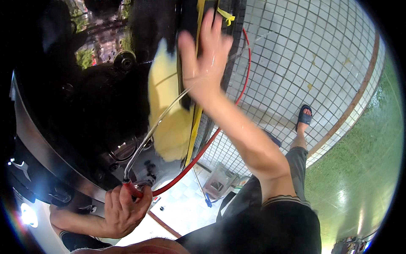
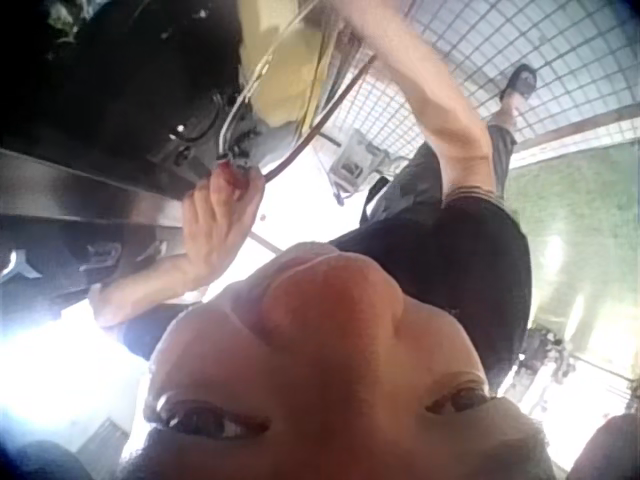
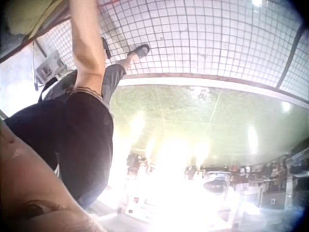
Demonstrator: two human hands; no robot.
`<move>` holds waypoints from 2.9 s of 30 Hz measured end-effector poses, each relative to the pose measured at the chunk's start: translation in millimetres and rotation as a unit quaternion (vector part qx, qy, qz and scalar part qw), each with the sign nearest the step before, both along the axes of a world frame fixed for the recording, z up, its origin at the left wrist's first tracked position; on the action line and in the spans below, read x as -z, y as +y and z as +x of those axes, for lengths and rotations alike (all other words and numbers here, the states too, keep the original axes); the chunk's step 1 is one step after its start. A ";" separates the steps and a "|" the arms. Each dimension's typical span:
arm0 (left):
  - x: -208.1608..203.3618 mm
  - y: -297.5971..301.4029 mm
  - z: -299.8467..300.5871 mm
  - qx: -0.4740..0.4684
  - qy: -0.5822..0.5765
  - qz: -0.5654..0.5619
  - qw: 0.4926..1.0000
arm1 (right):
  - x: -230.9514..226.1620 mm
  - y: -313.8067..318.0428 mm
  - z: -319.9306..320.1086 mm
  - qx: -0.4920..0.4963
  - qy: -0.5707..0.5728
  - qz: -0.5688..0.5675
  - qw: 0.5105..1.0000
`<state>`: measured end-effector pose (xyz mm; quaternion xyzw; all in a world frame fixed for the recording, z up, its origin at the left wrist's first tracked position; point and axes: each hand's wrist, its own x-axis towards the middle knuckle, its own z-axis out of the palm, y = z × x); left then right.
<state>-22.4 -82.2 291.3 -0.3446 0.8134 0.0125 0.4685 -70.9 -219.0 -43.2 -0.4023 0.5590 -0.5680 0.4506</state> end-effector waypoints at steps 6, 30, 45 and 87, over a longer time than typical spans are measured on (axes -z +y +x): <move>-2.0 4.2 -3.9 -0.033 -0.050 0.052 0.997 | -5.9 109.4 25.3 -0.043 0.036 0.012 0.998; 7.5 50.1 3.1 0.038 -0.185 0.293 0.937 | -6.6 296.5 112.8 0.054 0.013 0.023 0.998; 1.9 59.3 37.0 0.115 -0.204 0.248 0.940 | -17.0 223.9 93.8 0.062 0.076 -0.007 0.995; 106.9 252.7 -94.2 -0.742 0.643 -0.103 0.158 | -174.4 276.5 -176.8 -0.382 -0.467 0.323 0.729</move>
